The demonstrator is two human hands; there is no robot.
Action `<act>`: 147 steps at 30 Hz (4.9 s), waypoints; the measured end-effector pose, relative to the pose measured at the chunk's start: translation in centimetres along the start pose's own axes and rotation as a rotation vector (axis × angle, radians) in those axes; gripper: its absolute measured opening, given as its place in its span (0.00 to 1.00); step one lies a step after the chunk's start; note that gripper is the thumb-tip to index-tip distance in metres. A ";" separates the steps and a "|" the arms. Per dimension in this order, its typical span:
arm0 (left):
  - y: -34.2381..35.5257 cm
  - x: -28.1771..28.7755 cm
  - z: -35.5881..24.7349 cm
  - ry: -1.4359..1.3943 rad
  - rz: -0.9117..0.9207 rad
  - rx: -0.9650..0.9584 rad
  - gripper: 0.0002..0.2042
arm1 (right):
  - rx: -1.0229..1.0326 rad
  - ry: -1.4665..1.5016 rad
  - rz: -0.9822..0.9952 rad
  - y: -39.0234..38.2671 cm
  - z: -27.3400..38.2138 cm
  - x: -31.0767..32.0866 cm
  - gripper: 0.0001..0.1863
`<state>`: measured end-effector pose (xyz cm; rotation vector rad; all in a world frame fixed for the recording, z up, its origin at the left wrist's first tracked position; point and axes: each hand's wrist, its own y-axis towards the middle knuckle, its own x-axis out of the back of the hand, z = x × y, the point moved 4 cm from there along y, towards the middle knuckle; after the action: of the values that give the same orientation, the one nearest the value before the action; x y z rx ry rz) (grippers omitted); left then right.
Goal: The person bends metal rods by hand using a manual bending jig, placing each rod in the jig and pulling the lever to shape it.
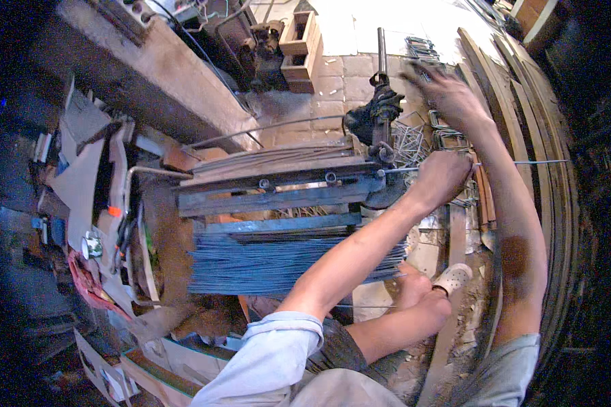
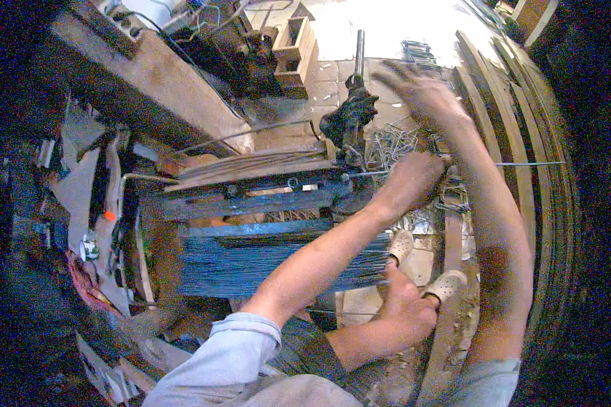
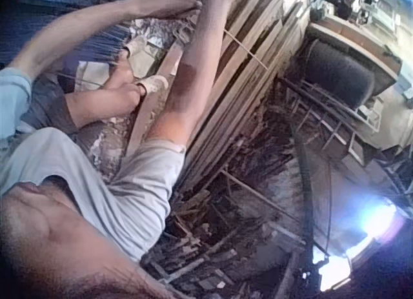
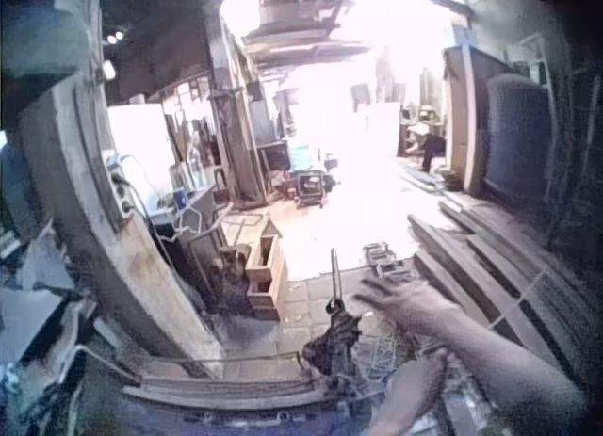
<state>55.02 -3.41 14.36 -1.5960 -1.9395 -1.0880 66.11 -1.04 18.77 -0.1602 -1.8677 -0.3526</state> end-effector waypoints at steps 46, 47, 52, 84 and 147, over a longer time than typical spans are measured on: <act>-7.3 0.8 -5.1 0.247 0.257 -0.214 0.10 | -0.654 0.042 0.286 -9.7 -0.4 -4.8 0.12; -8.8 1.5 -6.2 0.172 0.195 -0.285 0.10 | -0.646 -0.005 0.360 -11.4 -0.3 -4.0 0.12; -18.1 3.3 -8.3 0.106 -0.149 -0.130 0.21 | -0.639 -0.089 0.433 -19.1 3.9 0.4 0.13; -39.8 -1.2 -20.6 -0.583 0.274 0.012 0.19 | -0.893 0.937 -0.276 -25.3 25.0 12.9 0.15; -18.3 15.8 6.9 0.156 -0.283 0.104 0.07 | -0.282 0.774 -0.088 -13.1 3.1 0.9 0.09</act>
<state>34.54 11.13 15.83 -1.1712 -2.1198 -1.1589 59.32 -12.53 16.65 -0.1090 -1.0583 -0.6360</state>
